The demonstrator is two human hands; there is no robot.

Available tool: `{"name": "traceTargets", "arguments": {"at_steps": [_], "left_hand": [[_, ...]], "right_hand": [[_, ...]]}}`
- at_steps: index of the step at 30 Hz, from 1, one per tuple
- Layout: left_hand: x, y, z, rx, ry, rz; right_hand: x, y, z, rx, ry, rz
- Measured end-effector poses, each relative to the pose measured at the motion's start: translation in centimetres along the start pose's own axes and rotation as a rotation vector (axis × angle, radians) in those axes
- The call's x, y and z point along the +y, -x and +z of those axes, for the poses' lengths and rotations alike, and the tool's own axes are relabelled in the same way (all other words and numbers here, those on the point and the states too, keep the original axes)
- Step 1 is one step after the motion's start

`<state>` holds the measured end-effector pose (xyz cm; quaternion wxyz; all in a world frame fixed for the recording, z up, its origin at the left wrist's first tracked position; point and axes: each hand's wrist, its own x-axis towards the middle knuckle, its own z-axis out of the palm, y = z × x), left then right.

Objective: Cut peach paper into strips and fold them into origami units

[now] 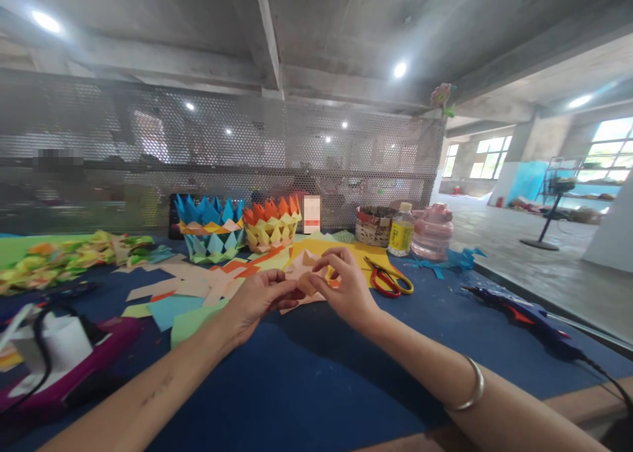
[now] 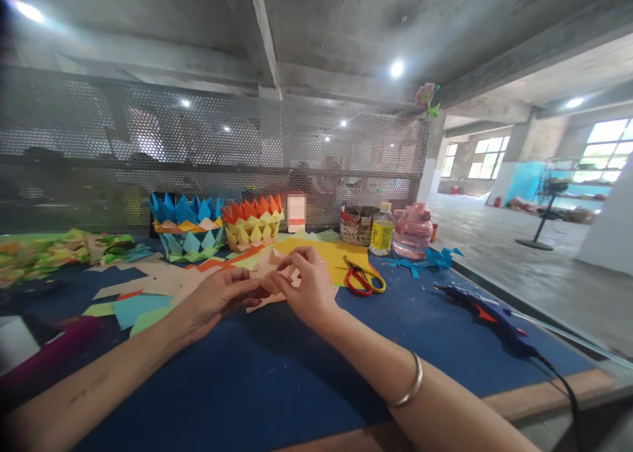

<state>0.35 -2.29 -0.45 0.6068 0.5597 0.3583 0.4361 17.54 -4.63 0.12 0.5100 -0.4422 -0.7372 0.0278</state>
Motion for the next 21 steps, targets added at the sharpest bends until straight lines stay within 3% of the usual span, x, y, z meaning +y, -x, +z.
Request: {"name": "traceTargets", "arguments": {"at_steps": [7, 21], "left_hand": [[-0.19, 0.08, 0.2, -0.037, -0.017, -0.012], [0.25, 0.18, 0.1, -0.047, 0.05, -0.09]], "right_hand": [[0.22, 0.21, 0.43, -0.075, 0.01, 0.023], [-0.18, 0.22, 0.56, -0.081, -0.08, 0.114]]}}
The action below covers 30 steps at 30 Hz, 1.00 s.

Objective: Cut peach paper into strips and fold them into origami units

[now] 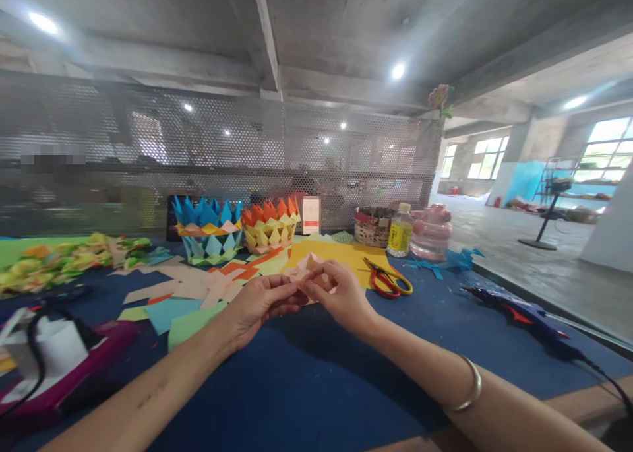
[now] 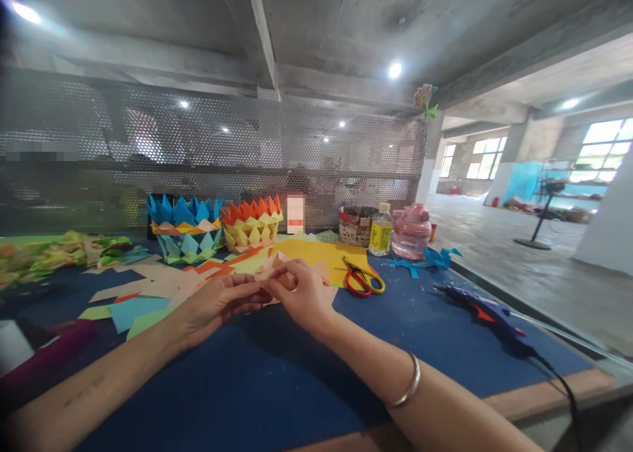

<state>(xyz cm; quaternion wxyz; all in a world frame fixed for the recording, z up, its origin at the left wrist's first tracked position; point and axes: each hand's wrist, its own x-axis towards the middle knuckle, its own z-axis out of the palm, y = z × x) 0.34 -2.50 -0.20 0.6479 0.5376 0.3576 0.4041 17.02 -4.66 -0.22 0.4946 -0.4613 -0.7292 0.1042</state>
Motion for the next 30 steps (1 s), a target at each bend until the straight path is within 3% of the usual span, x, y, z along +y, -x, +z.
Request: {"name": "traceTargets", "arguments": {"at_steps": [8, 30], "left_hand": [[-0.22, -0.33, -0.43, -0.02, 0.011, 0.006], [-0.1, -0.16, -0.25, 0.0, 0.039, -0.025]], "right_hand": [[0.0, -0.2, 0.08, -0.067, -0.094, -0.001], [-0.09, -0.08, -0.33, -0.105, 0.092, -0.075]]}}
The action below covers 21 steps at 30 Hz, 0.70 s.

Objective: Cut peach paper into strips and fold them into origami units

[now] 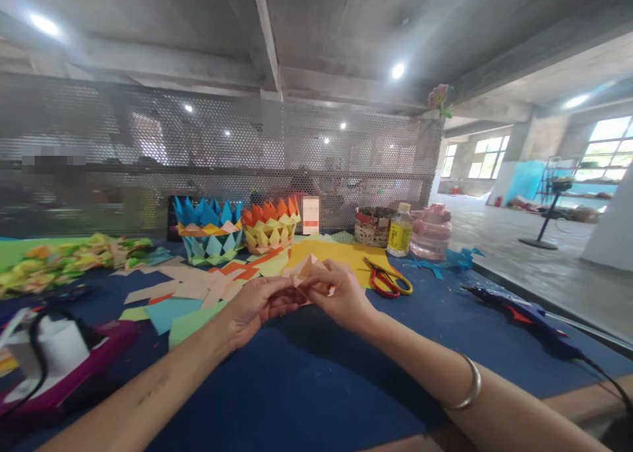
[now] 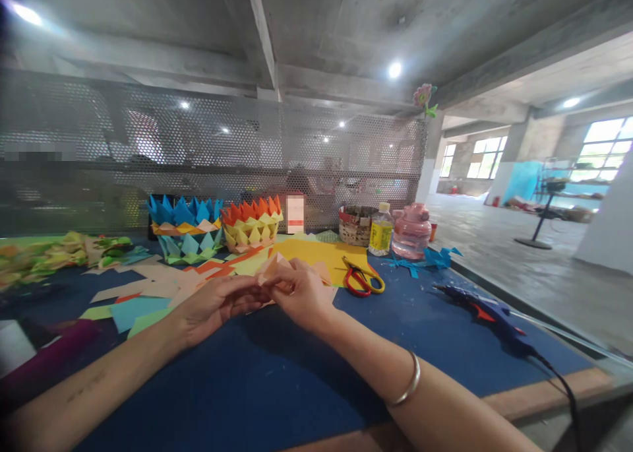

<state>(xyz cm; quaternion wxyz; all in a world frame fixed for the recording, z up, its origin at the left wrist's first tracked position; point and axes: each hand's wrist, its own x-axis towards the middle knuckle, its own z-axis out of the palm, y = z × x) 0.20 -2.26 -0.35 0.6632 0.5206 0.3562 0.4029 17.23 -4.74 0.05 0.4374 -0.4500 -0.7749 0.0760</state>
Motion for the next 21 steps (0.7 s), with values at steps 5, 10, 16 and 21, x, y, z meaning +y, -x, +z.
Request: {"name": "traceTargets", "arguments": {"at_steps": [5, 10, 16, 21], "left_hand": [[-0.12, -0.14, -0.11, 0.013, -0.023, -0.01], [-0.22, -0.31, -0.23, 0.061, -0.048, 0.047], [-0.1, -0.24, 0.18, 0.133, -0.131, 0.157], [-0.22, -0.2, 0.21, 0.142, -0.186, 0.196]], "right_hand": [[0.0, 0.14, 0.11, 0.002, -0.016, -0.013], [-0.64, 0.3, -0.15, -0.041, -0.091, -0.023], [-0.02, 0.04, 0.37, 0.153, -0.52, 0.209], [0.15, -0.01, 0.68, 0.041, -0.664, 0.436]]}}
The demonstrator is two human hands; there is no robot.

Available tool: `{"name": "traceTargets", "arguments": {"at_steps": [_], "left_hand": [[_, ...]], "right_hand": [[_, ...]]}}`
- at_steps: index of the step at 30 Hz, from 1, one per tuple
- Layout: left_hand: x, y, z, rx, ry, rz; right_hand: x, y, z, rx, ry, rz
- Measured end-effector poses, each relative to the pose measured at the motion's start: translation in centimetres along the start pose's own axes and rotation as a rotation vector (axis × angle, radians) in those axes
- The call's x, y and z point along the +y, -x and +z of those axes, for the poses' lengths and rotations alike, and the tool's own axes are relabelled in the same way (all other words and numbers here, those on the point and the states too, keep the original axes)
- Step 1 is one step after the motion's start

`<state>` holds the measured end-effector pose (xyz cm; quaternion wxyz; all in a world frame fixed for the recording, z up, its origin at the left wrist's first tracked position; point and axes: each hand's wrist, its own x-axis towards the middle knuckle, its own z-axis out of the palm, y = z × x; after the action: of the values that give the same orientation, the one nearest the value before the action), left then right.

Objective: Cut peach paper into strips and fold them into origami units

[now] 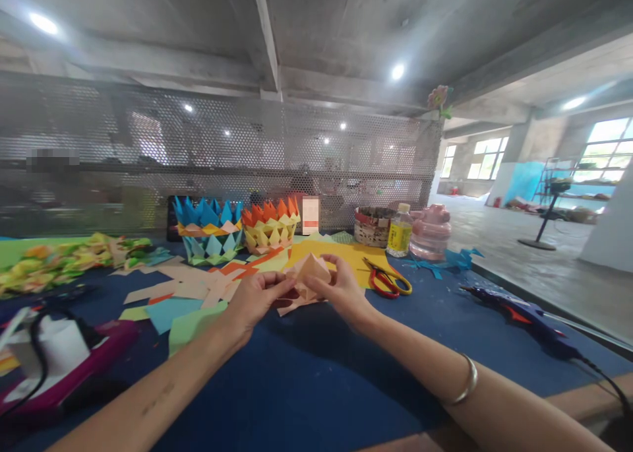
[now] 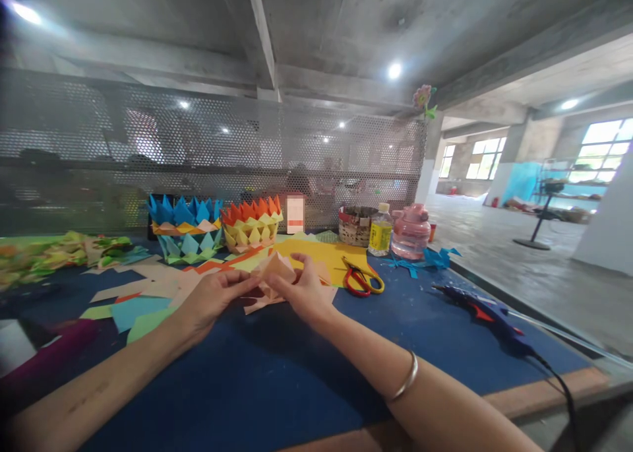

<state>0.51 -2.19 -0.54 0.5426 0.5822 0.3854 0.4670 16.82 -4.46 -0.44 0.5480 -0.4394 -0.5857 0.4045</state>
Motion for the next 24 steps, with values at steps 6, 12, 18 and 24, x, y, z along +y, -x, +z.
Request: {"name": "traceTargets", "arguments": {"at_steps": [6, 12, 18, 24], "left_hand": [[-0.02, 0.1, -0.01, -0.076, -0.037, 0.017], [0.39, 0.5, 0.3, -0.057, -0.04, -0.034], [0.49, 0.42, 0.09, -0.056, 0.015, -0.09], [0.47, 0.48, 0.3, -0.047, 0.023, -0.106]], "right_hand": [[-0.42, 0.53, 0.41, -0.032, 0.079, 0.009], [-0.41, 0.26, 0.39, -0.054, 0.068, -0.022], [0.06, -0.01, 0.42, -0.082, 0.056, -0.042], [-0.05, 0.03, 0.18, -0.103, 0.078, -0.085]]}}
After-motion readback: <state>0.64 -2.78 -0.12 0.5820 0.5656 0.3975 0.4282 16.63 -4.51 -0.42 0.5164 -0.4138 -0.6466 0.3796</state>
